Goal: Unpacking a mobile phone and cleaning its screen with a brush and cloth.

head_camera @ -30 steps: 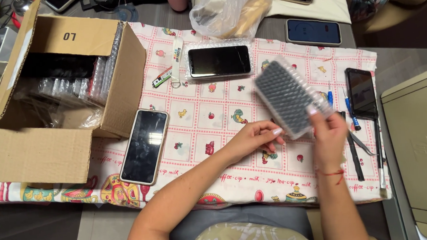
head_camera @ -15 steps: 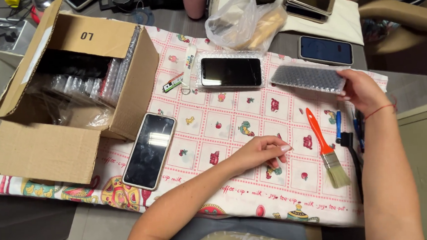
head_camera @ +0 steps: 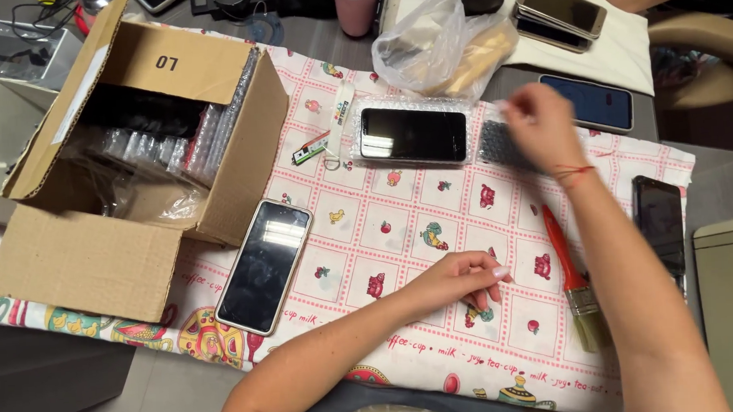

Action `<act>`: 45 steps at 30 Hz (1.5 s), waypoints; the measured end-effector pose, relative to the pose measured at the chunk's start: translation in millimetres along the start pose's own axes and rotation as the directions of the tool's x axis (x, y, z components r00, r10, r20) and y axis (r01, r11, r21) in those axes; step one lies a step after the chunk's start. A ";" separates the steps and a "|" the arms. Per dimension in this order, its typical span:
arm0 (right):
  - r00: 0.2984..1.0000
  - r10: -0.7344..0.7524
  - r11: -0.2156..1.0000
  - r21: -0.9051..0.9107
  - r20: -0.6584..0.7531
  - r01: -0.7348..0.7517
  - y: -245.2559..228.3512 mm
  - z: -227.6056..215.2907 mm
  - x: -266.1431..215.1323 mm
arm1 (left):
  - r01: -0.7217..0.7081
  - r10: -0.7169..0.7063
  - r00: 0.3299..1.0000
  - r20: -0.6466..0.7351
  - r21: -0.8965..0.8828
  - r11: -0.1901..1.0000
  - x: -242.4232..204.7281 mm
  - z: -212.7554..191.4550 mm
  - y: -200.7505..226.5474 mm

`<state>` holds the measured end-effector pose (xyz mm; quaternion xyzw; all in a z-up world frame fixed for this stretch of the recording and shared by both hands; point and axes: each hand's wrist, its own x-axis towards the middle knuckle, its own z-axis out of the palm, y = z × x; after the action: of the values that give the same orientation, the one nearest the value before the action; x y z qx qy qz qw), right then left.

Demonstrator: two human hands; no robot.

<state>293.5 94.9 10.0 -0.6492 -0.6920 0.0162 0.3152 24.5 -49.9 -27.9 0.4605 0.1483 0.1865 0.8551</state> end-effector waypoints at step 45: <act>0.929 0.250 0.967 -0.015 0.273 -0.256 -144.7 -33.2 -238.0 | 0.204 0.152 0.868 -0.472 0.619 0.759 -6.0 -21.5 61.0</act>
<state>170.3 -156.8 0.2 -0.7213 -0.6391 0.1528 0.2190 -1.1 -6.0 12.6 0.6623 0.4242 0.2225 0.5761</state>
